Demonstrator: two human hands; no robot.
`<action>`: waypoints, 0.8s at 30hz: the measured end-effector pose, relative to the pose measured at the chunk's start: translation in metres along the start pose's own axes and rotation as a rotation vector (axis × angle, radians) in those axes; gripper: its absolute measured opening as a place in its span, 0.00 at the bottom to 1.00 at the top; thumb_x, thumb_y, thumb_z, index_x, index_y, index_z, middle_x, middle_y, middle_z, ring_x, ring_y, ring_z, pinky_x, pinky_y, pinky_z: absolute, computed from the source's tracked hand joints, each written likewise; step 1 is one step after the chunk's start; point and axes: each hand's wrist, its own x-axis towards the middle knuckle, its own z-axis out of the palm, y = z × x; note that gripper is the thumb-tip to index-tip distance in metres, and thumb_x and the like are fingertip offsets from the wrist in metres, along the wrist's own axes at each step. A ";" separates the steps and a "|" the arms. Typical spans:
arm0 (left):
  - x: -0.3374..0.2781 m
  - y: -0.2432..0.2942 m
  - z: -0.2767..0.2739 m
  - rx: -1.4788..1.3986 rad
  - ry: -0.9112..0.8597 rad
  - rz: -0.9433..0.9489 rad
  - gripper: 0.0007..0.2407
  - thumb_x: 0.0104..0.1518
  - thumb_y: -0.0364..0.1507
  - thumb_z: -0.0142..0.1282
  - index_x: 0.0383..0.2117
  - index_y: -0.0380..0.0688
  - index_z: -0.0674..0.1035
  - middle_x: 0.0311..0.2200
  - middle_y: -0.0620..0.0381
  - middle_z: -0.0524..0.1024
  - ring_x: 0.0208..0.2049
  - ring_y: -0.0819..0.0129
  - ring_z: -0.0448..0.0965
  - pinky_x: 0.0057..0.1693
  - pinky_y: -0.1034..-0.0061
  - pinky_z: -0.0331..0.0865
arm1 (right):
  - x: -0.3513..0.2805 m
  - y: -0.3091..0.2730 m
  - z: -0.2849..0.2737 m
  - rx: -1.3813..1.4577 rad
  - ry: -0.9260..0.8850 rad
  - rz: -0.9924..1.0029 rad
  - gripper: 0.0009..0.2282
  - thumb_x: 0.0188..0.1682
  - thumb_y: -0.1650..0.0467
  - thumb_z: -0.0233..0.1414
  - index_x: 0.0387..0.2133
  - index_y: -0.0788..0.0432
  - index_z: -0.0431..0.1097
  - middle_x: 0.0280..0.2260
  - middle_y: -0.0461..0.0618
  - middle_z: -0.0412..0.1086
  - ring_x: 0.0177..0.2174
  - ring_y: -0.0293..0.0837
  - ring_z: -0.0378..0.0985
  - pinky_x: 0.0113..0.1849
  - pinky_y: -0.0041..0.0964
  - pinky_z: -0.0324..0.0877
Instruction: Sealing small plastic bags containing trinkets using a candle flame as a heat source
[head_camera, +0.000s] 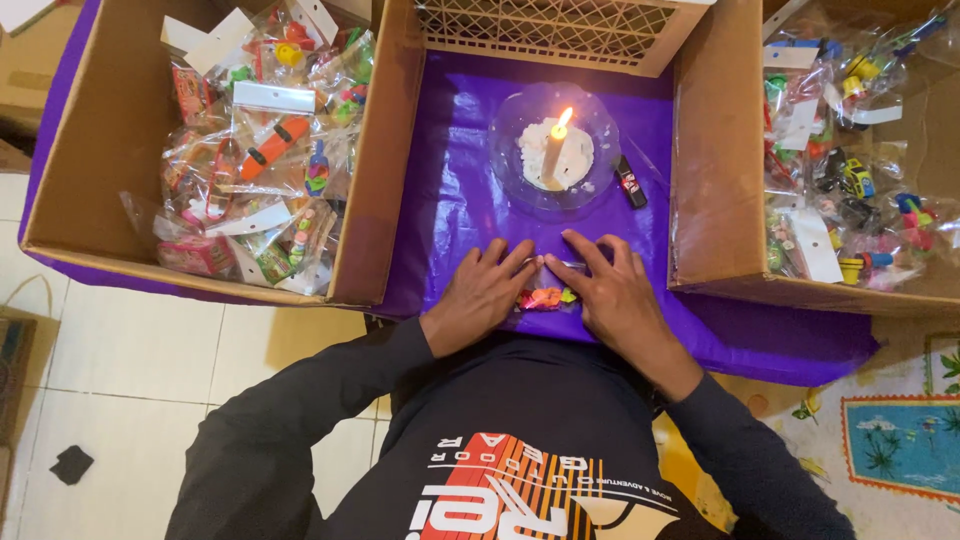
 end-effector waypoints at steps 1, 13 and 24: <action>0.001 -0.001 0.000 -0.007 -0.016 0.001 0.14 0.60 0.29 0.47 0.51 0.51 0.77 0.52 0.55 0.70 0.48 0.51 0.71 0.39 0.65 0.67 | 0.000 0.001 -0.001 -0.016 -0.015 0.014 0.22 0.45 0.74 0.49 0.53 0.40 0.74 0.61 0.47 0.63 0.53 0.60 0.65 0.43 0.52 0.66; 0.001 -0.001 -0.005 -0.052 -0.106 -0.080 0.12 0.59 0.30 0.48 0.49 0.52 0.76 0.54 0.56 0.71 0.49 0.49 0.70 0.42 0.62 0.66 | -0.016 0.019 0.004 -0.016 -0.024 0.126 0.28 0.43 0.75 0.46 0.54 0.28 0.71 0.61 0.44 0.62 0.53 0.59 0.65 0.42 0.51 0.65; -0.006 0.007 -0.014 -0.037 -0.091 -0.150 0.14 0.64 0.30 0.42 0.55 0.56 0.74 0.58 0.63 0.70 0.50 0.55 0.69 0.46 0.60 0.61 | -0.022 0.021 0.005 -0.039 0.016 0.132 0.25 0.42 0.73 0.48 0.50 0.29 0.74 0.61 0.42 0.63 0.54 0.57 0.65 0.42 0.50 0.64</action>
